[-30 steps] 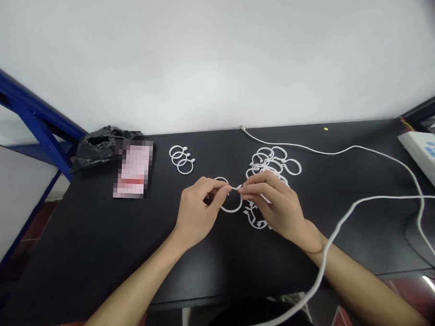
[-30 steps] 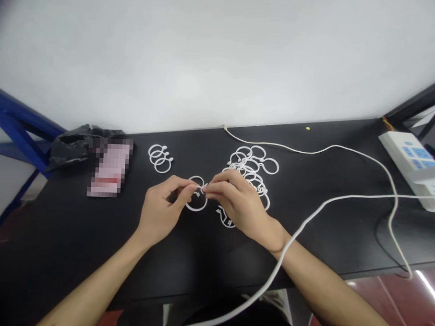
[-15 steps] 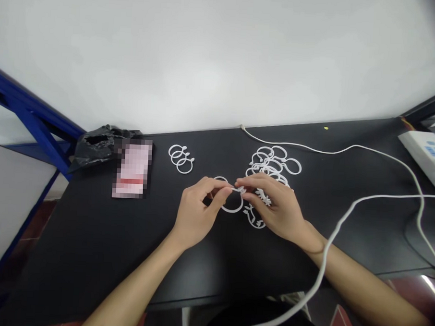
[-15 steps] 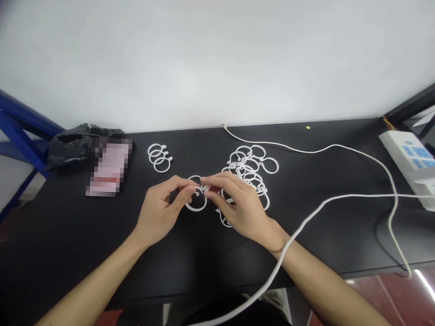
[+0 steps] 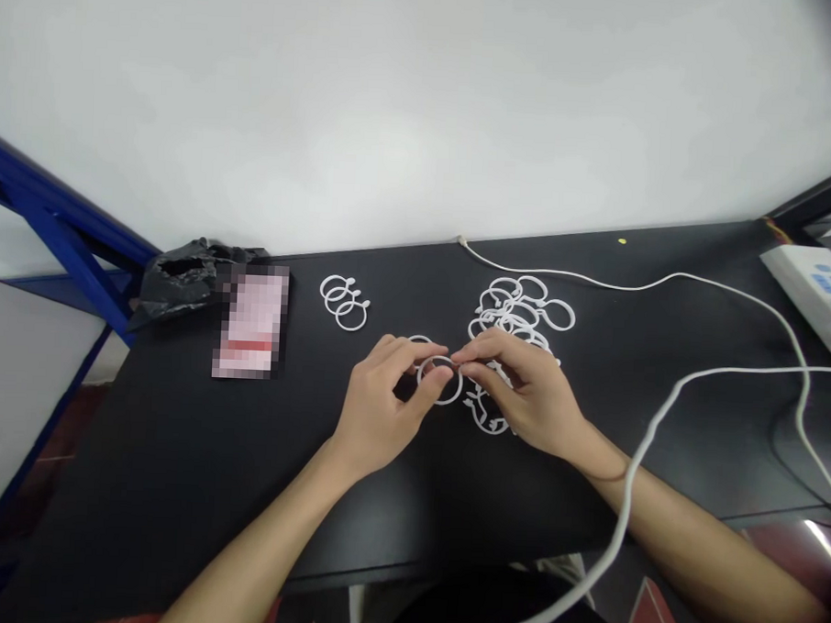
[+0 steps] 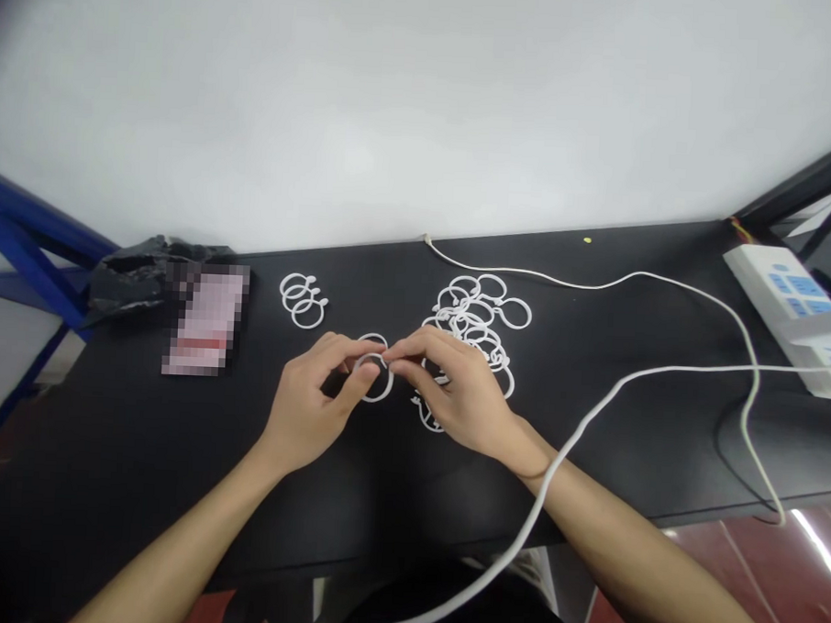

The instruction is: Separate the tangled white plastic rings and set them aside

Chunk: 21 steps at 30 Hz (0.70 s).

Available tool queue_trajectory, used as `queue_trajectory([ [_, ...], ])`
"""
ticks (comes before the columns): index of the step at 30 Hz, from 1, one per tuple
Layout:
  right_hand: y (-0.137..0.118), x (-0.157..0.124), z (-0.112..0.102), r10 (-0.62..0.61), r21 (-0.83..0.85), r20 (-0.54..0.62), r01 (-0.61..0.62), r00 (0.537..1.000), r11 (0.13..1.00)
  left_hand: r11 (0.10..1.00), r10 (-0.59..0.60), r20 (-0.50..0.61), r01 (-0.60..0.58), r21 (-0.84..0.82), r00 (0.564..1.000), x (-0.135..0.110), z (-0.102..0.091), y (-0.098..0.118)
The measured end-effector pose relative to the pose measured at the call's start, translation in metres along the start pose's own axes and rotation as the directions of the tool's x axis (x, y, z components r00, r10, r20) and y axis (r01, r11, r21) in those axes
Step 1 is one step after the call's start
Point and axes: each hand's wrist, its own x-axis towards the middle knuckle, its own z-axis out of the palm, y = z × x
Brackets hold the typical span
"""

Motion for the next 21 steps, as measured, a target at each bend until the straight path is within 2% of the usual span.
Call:
queue_trajectory([
  [4, 0.0, 0.0, -0.001, -0.04, -0.076, -0.007, 0.039, 0.999, 0.996, 0.973, 0.173, -0.015, -0.169, 0.157, 0.985, -0.003, 0.004, -0.003],
  [9, 0.0, 0.0, 0.0, -0.059, -0.095, -0.016, 0.057, 0.998, 0.994, 0.95, 0.208, 0.0, -0.202, 0.238, 0.978, -0.005, 0.008, -0.005],
  [12, 0.003, 0.0, 0.003, -0.072, -0.151, -0.044, 0.065, 0.996, 0.986, 0.951, 0.188, -0.015, -0.178, 0.253, 0.982, -0.003, 0.007, -0.007],
  [15, 0.007, -0.001, 0.006, -0.105, -0.313, -0.039, 0.087, 0.994, 0.946, 0.938, 0.162, -0.057, -0.136, 0.318, 0.985, 0.001, 0.002, -0.014],
  [18, 0.009, -0.001, 0.01, -0.137, -0.477, 0.043, 0.141, 0.99, 0.868, 0.897, 0.095, -0.119, -0.033, 0.44, 0.988, 0.008, -0.008, -0.027],
  [21, 0.008, 0.0, 0.015, -0.114, -0.597, 0.144, 0.178, 0.983, 0.782, 0.807, 0.006, -0.146, 0.081, 0.585, 0.989, 0.014, -0.019, -0.042],
])
